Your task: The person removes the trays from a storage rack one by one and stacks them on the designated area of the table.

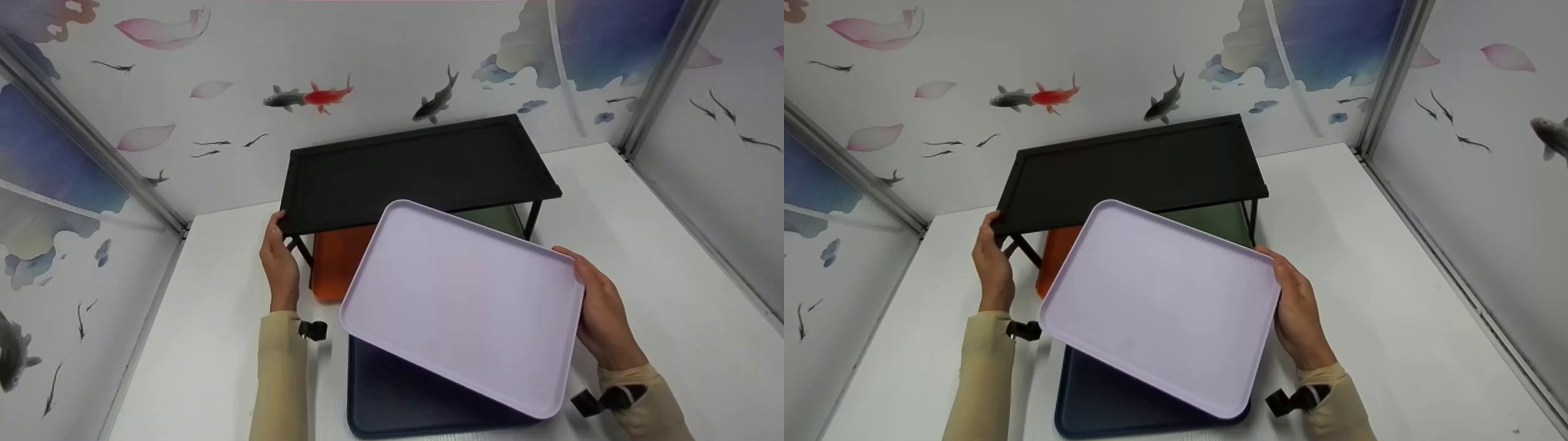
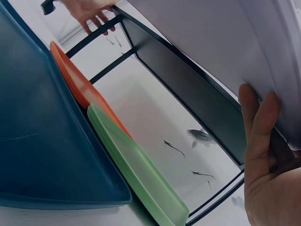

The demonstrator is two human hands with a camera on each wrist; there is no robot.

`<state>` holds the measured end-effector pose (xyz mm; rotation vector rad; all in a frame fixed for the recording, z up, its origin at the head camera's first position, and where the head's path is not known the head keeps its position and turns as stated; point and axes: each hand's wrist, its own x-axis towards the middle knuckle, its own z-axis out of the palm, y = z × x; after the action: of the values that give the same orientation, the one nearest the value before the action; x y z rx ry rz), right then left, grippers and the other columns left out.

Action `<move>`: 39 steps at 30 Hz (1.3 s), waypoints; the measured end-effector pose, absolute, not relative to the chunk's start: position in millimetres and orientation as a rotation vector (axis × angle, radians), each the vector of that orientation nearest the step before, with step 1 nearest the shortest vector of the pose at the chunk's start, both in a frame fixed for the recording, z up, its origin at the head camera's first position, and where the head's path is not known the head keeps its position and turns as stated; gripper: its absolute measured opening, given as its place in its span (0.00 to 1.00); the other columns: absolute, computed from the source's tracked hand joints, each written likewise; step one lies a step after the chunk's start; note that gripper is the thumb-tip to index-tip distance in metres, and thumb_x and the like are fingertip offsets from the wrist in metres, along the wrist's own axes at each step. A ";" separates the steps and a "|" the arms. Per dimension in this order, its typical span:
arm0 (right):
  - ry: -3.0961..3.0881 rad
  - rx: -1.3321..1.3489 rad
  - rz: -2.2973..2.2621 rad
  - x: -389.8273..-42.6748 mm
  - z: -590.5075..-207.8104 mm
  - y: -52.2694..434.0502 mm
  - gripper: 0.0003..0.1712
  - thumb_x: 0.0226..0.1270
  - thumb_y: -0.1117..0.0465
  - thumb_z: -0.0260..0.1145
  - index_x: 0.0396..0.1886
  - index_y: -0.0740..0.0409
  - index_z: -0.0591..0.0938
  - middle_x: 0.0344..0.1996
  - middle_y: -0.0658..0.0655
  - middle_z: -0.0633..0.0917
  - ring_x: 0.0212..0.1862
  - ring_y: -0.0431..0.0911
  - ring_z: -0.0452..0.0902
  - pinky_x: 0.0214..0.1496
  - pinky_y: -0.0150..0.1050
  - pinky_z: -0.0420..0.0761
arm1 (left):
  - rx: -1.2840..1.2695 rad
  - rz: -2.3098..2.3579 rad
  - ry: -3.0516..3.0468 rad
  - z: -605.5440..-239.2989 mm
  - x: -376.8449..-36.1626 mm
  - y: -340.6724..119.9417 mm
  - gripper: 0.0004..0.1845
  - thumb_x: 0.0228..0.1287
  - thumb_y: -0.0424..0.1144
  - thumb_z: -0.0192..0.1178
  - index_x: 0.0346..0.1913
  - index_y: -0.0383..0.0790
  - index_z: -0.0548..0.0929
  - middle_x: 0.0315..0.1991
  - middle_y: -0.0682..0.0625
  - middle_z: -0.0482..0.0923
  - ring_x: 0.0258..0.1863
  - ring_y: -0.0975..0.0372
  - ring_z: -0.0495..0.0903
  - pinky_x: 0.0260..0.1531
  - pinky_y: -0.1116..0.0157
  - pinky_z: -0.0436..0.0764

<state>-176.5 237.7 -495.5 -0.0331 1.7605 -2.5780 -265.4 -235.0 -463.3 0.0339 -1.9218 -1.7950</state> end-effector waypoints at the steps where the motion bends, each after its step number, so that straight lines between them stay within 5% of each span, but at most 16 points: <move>1: 1.756 -0.032 -2.578 -176.6 -495.6 237.6 0.31 0.83 0.44 0.49 0.74 0.56 0.71 0.52 0.53 0.84 0.49 0.43 0.85 0.44 0.37 0.87 | 0.031 -1.799 -1.917 -463.0 -265.6 -235.0 0.24 0.86 0.42 0.36 0.73 0.37 0.70 0.75 0.43 0.66 0.74 0.52 0.65 0.72 0.46 0.67; 39: 1.799 -0.036 -2.428 -180.9 -506.9 236.7 0.31 0.82 0.42 0.50 0.74 0.53 0.72 0.54 0.53 0.85 0.51 0.44 0.86 0.47 0.41 0.88 | 0.001 -1.835 -1.860 -463.4 -267.0 -234.6 0.24 0.86 0.40 0.36 0.72 0.33 0.71 0.75 0.40 0.67 0.73 0.52 0.65 0.71 0.45 0.67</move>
<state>-180.9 236.7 -506.9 -0.0364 1.7990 -2.4280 -267.0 -234.6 -463.4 0.0005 -1.8604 -1.8353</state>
